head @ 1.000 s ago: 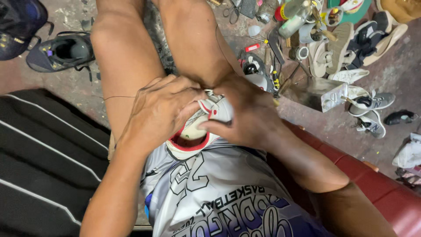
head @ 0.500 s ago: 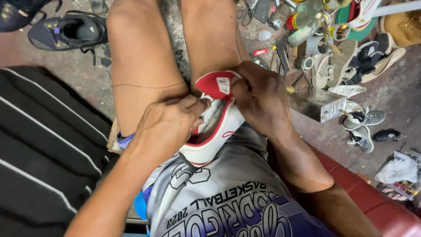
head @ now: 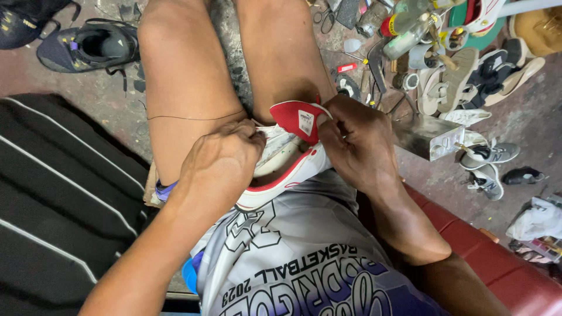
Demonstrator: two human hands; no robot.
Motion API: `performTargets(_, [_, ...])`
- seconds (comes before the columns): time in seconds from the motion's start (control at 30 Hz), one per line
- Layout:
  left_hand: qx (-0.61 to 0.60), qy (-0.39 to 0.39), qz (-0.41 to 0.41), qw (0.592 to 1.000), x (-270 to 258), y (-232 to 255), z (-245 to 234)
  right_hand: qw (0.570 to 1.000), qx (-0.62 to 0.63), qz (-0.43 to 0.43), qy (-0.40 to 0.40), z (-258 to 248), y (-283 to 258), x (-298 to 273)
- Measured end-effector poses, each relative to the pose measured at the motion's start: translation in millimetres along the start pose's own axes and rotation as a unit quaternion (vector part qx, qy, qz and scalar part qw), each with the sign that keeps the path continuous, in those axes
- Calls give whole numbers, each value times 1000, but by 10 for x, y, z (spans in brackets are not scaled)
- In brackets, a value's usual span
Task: The person is sitting on the floor and sewing a white and red sneaker using a needle and thread. They repeatedly push the needle through the shoe's sole and pull the thread to secure the stitching.
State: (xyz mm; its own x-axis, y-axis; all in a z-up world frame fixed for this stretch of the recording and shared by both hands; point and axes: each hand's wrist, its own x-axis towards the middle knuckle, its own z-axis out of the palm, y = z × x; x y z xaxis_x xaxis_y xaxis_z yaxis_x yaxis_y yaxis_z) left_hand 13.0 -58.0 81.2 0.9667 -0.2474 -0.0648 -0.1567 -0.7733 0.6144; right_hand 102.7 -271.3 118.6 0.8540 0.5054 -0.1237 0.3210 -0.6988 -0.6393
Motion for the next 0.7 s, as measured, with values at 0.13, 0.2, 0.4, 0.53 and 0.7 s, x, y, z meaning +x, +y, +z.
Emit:
performTargets(0.13, [-7, -3, -20, 1000, -35, -11, -49, 1000, 15, 4, -6, 25, 64, -6])
performTargets(0.2, [-56, -6, -33, 998, -52, 6, -145, 999, 17, 30, -11, 26, 76, -13])
performTargets(0.4, [-538, -28, -124, 833, -243, 101, -363, 999, 33, -15, -26, -16, 79, 26])
performTargets(0.53, [-715, -26, -219, 663, -219, 100, -210, 998, 38, -39, -44, 40, 2, 72])
performTargets(0.7, [-428, -60, -325, 841, -70, 204, -152, 994, 52, -80, -49, 70, -59, 54])
